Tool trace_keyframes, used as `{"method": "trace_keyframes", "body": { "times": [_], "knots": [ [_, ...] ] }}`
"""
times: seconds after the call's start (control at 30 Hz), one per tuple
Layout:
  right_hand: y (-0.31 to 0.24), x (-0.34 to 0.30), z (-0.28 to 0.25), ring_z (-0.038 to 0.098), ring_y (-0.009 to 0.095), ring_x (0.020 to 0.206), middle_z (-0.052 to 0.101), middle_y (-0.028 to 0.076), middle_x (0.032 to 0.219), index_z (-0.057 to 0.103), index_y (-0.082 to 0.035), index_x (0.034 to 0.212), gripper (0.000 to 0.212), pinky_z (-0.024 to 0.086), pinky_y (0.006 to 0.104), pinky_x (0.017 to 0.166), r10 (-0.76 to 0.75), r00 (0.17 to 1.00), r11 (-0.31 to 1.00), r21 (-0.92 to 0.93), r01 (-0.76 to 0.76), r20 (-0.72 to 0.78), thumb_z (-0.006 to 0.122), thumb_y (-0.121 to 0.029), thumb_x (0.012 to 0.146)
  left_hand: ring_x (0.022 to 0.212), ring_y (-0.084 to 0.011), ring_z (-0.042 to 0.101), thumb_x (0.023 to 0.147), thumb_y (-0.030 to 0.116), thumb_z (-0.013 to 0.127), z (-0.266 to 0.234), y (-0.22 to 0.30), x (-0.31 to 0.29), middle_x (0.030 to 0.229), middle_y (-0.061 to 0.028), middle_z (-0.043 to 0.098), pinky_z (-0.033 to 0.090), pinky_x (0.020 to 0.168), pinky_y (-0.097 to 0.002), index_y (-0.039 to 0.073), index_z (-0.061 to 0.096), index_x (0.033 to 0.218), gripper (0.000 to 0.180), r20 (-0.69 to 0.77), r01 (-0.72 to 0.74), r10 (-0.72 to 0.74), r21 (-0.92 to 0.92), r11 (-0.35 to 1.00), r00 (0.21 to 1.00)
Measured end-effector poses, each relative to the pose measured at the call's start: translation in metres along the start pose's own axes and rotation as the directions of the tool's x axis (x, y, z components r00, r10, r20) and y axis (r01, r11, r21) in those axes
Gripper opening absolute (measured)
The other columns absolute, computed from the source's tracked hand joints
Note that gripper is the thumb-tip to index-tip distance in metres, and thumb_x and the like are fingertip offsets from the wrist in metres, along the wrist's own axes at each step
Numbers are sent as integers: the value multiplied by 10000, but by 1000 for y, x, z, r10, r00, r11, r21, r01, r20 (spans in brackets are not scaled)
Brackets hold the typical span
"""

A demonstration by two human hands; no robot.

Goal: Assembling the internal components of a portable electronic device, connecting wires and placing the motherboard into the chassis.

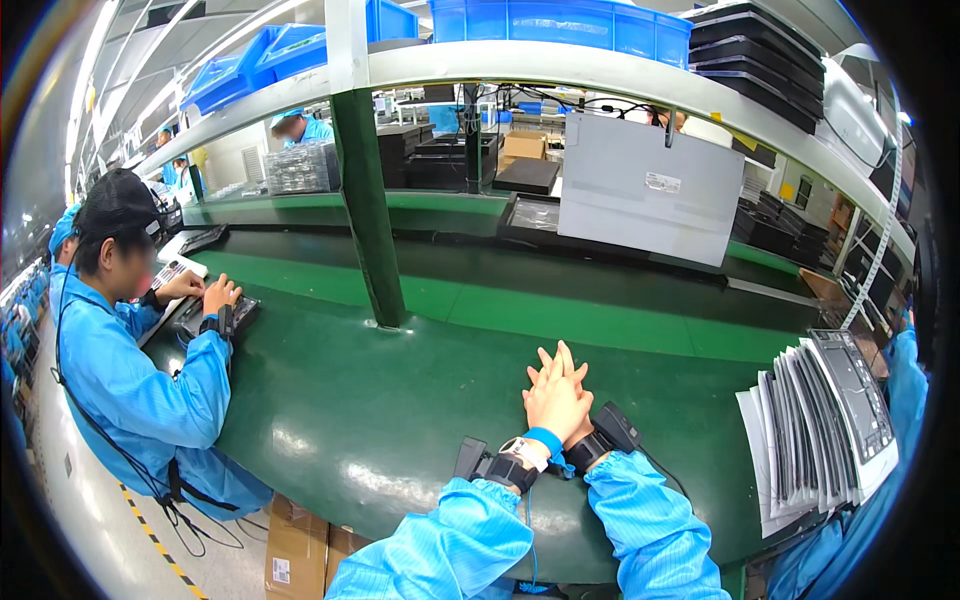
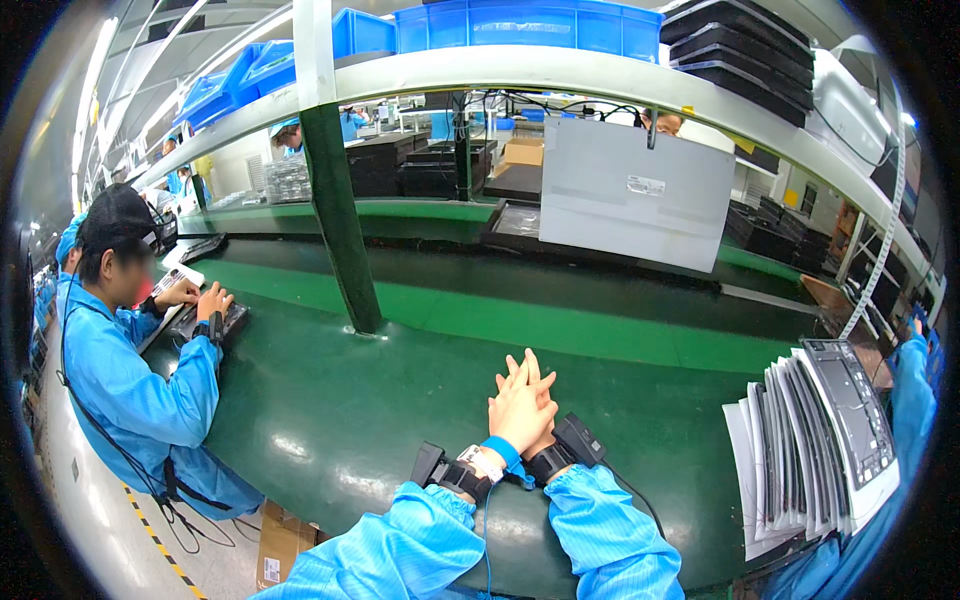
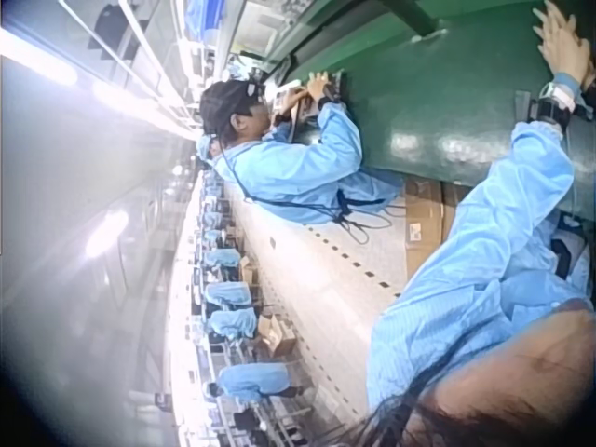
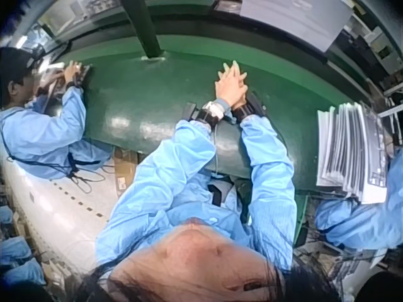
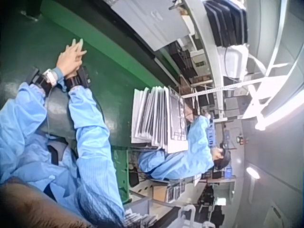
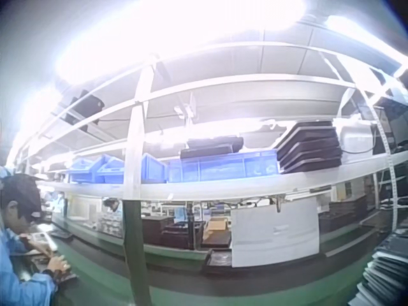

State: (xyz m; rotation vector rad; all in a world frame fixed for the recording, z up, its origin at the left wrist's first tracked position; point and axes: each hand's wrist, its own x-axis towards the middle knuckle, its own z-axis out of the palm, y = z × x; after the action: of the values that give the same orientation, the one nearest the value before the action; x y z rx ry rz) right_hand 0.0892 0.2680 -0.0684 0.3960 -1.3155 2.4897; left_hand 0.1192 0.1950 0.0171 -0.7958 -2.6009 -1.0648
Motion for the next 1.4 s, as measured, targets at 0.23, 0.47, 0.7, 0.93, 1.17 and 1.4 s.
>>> {"method": "trace_keyframes", "body": {
  "times": [0.23,0.47,0.7,0.93,1.17,1.4],
  "knots": [
    [-2,-1,6,337,282,1252,208,46,1481,114,-295,1438,557,273,463,1025,19,1000,999,41,-19,-18,286,-456,934,1241,-303,388,701,211,584,12,-12,2,1361,-83,402,401,953,-425,199,575,1183,482,-48,-31,33,53,998,998],
    [-1,-1,4,313,290,1272,206,45,1481,114,-295,1437,560,242,473,1045,24,999,999,48,-22,-36,285,-464,931,1256,-330,349,701,229,592,19,-15,4,1373,-102,377,379,960,-469,213,560,1199,500,-46,-62,63,31,998,997],
    [-5,-1,8,340,276,1241,213,22,1479,116,-312,1434,553,302,481,990,52,998,997,56,-51,-25,283,-469,931,1271,-357,311,701,247,600,22,-20,7,1384,-120,353,356,967,-513,227,546,1216,518,-56,-89,90,25,996,994],
    [-1,-1,5,334,267,1249,219,23,1476,112,-310,1436,550,279,465,1019,37,999,998,48,-36,-21,286,-462,936,1286,-383,272,701,265,608,30,-27,8,1396,-139,328,333,974,-557,241,531,1232,537,-66,-129,131,34,991,989],
    [-14,-1,26,218,284,1337,161,26,1496,135,-271,1438,574,211,465,1062,-69,995,968,247,48,78,284,-478,924,1306,-387,237,703,268,610,33,-28,11,1405,-153,311,288,1005,-573,229,526,1239,544,-165,-233,237,38,972,958],
    [-3,-2,-2,131,250,1372,132,11,1503,161,-184,1434,623,143,436,1093,46,997,798,-602,4,67,305,-477,903,1317,-348,253,714,224,620,14,-19,6,1402,-107,353,253,1058,-483,163,432,1325,642,23,-4,11,-289,957,1000]
  ]
}}
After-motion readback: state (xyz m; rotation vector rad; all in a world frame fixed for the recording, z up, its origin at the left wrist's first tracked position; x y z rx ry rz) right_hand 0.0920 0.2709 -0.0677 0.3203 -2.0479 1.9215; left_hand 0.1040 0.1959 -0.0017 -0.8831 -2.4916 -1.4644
